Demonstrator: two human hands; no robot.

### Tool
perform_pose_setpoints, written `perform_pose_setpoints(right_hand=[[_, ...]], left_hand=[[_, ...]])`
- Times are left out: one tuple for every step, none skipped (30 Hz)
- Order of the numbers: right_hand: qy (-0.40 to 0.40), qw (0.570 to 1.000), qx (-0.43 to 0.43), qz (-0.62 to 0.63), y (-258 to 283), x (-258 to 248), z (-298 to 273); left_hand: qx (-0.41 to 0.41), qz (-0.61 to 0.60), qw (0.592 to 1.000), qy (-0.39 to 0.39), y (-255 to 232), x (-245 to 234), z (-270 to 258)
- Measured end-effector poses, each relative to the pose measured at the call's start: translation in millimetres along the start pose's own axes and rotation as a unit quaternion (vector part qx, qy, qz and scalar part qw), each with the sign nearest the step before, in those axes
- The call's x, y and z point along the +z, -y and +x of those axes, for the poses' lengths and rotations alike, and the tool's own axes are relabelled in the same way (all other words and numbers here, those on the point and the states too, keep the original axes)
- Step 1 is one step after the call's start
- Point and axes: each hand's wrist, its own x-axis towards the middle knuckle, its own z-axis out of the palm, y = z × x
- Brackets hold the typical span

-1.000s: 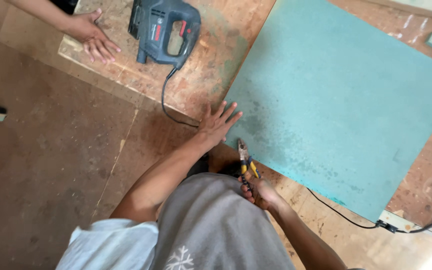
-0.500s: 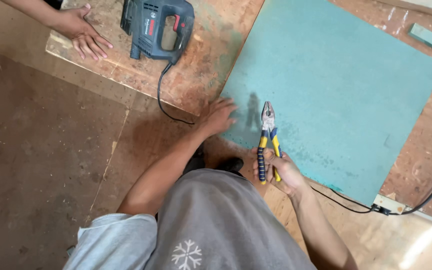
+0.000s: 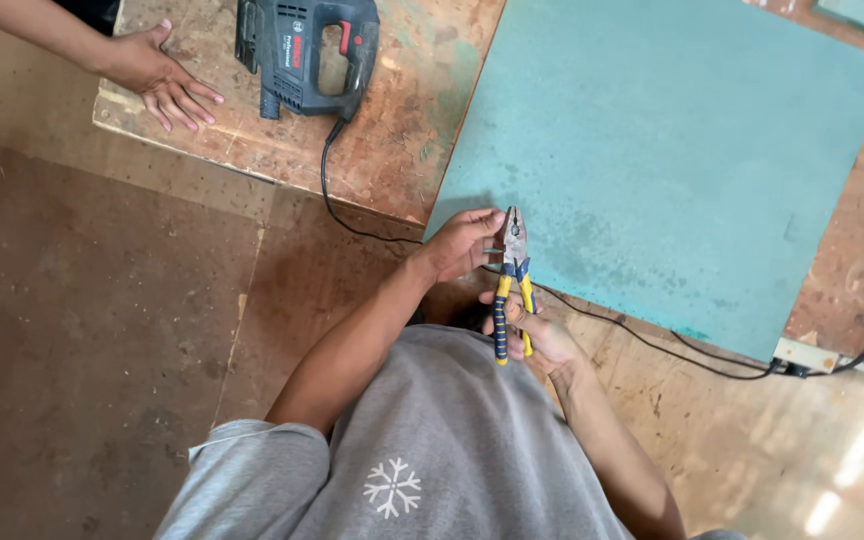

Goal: The person uses pliers to pull nails from the edge of a teal board placed on a wooden workbench. The person repeatedly grips and extracts nails along the board's edge, moving progressively along the side.

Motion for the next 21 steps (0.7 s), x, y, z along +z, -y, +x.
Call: perform_pose_setpoints(right_hand=[[-0.002, 1.0, -0.002, 0.002, -2.0, 1.3, 0.8], [-0.002, 1.0, -0.002, 0.001, -4.8, 3.4, 1.6], [-0.003, 1.0, -0.002, -0.001, -7.5, 5.7, 2.3], [-0.004, 1.0, -0.006, 0.001, -11.0, 7.4, 1.5], [-0.008, 1.0, 0.006, -0.006, -14.5, 9.3, 0.8], [-0.011, 1.0, 0.017, -0.014, -17.4, 11.2, 0.7], [-0.013, 1.0, 0.014, -0.012, -19.1, 13.6, 2.8], [-0.003, 1.0, 0.024, -0.005, -22.5, 15.9, 2.5], [0.007, 0.999, 0.033, 0.002, -25.7, 18.2, 2.5], [0.006, 0.999, 0.032, 0.003, -20.6, 29.1, 2.6], [0.004, 0.999, 0.039, -0.003, -15.2, 39.9, 3.0], [0.002, 0.999, 0.046, -0.009, -10.1, 50.1, 2.8], [0.0, 0.999, 0.044, -0.008, -14.0, 46.5, 5.6], [-0.007, 0.999, 0.049, -0.008, -18.5, 43.2, 7.3], [-0.014, 0.998, 0.055, -0.008, -23.1, 39.7, 9.1], [-0.017, 0.998, 0.054, -0.006, -30.1, 32.7, 8.7], [-0.03, 0.998, 0.061, -0.007, -37.4, 25.7, 8.1], [-0.04, 0.997, 0.069, -0.008, -44.4, 18.6, 8.7], [-0.04, 0.997, 0.07, -0.007, -51.4, 8.6, 8.9], [-0.037, 0.996, 0.081, 0.003, -59.7, 0.0, 10.3], [-0.034, 0.995, 0.092, 0.013, -68.2, -8.3, 11.5]], left_hand=[[-0.002, 0.002, 1.0, 0.001, -1.1, 0.1, -1.8], [-0.005, -0.018, 1.0, 0.024, -2.7, 0.1, -4.0], [-0.009, -0.038, 0.998, 0.046, -4.3, 0.2, -6.4], [-0.011, -0.035, 0.998, 0.048, -3.0, -0.9, -8.6], [-0.01, -0.028, 0.998, 0.056, -1.8, -2.0, -10.8], [-0.01, -0.021, 0.998, 0.063, -1.0, -3.1, -12.5], [-0.012, -0.018, 0.998, 0.066, -3.7, 0.7, -12.4], [0.003, 0.023, 0.997, 0.067, -3.7, 4.1, -14.4], [0.017, 0.064, 0.995, 0.068, -3.7, 7.4, -16.2], [0.016, 0.065, 0.995, 0.069, -11.4, 13.5, -19.1], [0.029, 0.139, 0.988, 0.063, -19.2, 19.7, -21.6], [0.042, 0.212, 0.975, 0.058, -26.1, 26.2, -23.9], [0.04, 0.212, 0.975, 0.06, -26.9, 9.3, -9.2], [0.09, 0.286, 0.953, 0.053, -26.4, -7.8, 4.6], [0.139, 0.356, 0.923, 0.045, -25.7, -25.1, 18.7], [0.136, 0.357, 0.923, 0.047, -38.3, -36.8, 23.9], [0.183, 0.492, 0.85, -0.051, -50.7, -48.6, 29.3], [0.226, 0.609, 0.745, -0.149, -64.1, -61.3, 34.2], [0.225, 0.61, 0.745, -0.149, -76.6, -67.2, 34.3], [0.212, 0.65, 0.704, -0.192, -90.5, -74.9, 32.1], [0.199, 0.688, 0.658, -0.234, -104.3, -82.6, 29.7]])
